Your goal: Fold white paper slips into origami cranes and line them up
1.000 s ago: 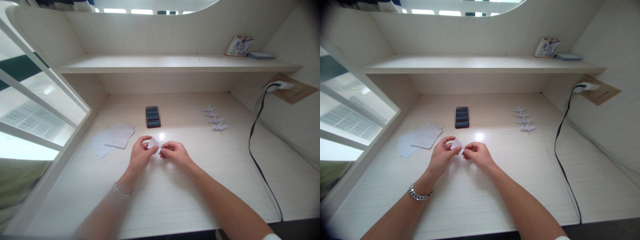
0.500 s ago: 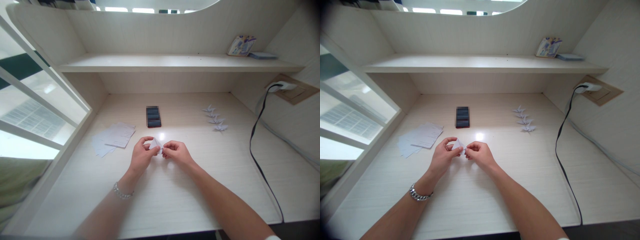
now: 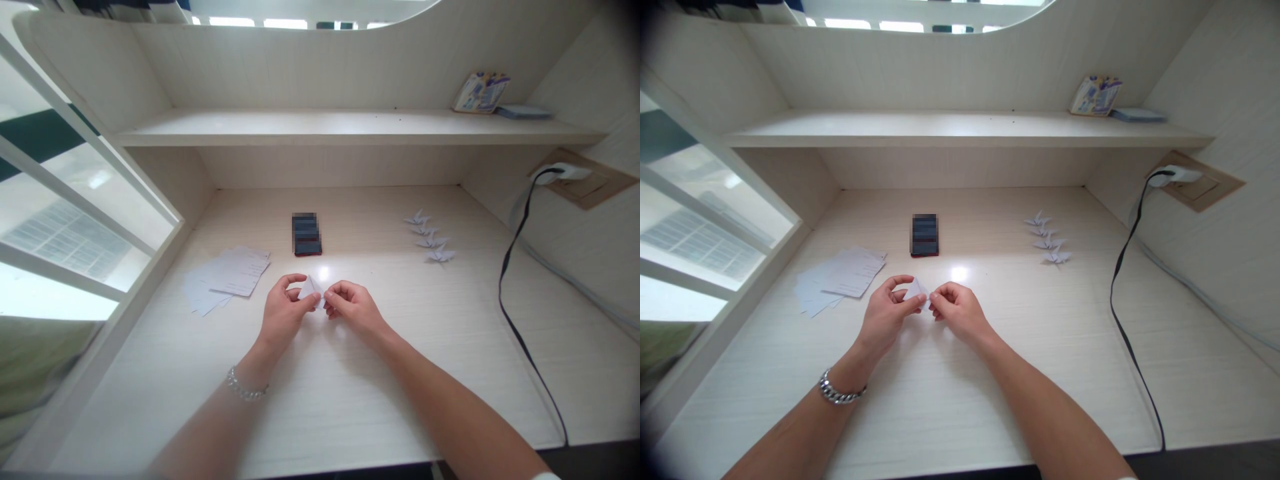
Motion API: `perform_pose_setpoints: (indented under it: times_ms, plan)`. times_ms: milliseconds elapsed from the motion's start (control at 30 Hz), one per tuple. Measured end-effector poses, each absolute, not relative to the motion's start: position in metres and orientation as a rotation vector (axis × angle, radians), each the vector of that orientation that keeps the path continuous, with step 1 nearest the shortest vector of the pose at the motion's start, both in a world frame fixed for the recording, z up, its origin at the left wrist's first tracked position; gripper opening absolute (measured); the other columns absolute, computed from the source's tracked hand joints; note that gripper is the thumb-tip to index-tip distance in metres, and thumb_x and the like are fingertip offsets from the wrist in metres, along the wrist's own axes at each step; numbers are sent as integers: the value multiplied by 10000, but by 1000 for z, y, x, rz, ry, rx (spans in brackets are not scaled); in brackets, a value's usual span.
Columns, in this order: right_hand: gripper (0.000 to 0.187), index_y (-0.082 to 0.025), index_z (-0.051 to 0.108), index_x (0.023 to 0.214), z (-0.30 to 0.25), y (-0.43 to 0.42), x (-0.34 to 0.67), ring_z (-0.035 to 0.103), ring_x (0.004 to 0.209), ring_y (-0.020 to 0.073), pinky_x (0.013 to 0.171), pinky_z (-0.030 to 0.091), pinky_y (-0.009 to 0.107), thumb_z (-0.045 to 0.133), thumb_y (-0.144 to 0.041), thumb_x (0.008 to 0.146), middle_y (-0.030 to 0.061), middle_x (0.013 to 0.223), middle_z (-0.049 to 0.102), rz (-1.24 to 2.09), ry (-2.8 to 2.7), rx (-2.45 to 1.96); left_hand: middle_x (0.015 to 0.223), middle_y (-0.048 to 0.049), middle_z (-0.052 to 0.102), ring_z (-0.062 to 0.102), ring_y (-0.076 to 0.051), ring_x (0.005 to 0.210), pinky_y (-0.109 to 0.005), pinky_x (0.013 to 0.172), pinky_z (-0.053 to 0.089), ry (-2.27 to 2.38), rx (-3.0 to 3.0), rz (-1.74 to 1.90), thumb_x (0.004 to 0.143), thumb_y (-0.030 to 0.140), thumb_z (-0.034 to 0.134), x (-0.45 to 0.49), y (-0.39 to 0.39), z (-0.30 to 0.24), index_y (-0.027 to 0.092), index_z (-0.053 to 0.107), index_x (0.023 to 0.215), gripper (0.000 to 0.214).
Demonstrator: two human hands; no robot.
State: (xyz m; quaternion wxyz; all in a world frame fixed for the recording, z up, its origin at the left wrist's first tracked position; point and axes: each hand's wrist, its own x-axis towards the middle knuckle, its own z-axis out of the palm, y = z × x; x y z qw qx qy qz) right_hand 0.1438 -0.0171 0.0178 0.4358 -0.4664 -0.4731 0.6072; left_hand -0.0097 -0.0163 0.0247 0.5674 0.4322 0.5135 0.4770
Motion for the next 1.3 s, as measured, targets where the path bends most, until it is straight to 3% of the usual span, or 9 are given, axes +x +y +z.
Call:
perform_pose_setpoints:
  times_ms: [200, 733, 933, 1067, 1300]
  plan:
    - [201, -168, 546, 677, 20, -17, 144, 542, 545, 120, 548, 455, 260, 614, -350, 728, 13, 607, 586, 1671, -1071, -1109, 676, -19, 642, 612, -141, 603, -269, 614, 482, 1194, 1061, 1113, 635, 291, 718, -8, -18, 24, 156, 501, 1043, 481]
    - [230, -186, 536, 701, 17, -16, 142, 505, 605, 118, 567, 427, 248, 589, -404, 755, -8, 676, 532, 1498, -1223, -1129, 595, 21, 587, 579, -122, 558, -217, 535, 437, 1232, 1113, 1063, 598, 287, 739, -7, -22, 26, 157, 576, 1040, 489]
    - [227, -189, 525, 714, 13, -17, 143, 476, 597, 120, 566, 398, 246, 544, -401, 793, -9, 668, 517, 1455, -1330, -1130, 804, -59, 659, 602, -157, 710, -238, 602, 464, 1119, 1099, 1029, 663, 342, 694, -5, -19, 25, 141, 646, 881, 301]
    - [221, -188, 522, 703, 17, -19, 144, 427, 578, 113, 543, 347, 240, 532, -384, 804, -23, 636, 478, 1401, -1447, -1152, 712, -43, 643, 564, -132, 637, -226, 580, 433, 1167, 1148, 1010, 687, 377, 668, -8, -17, 23, 138, 653, 730, 244]
    - [200, -188, 504, 694, 22, -20, 143, 428, 576, 113, 541, 342, 240, 528, -353, 805, -28, 625, 462, 1410, -1482, -1144, 665, -13, 592, 498, -107, 597, -207, 544, 389, 1178, 1154, 1053, 733, 376, 616, -9, -16, 21, 146, 628, 685, 235]
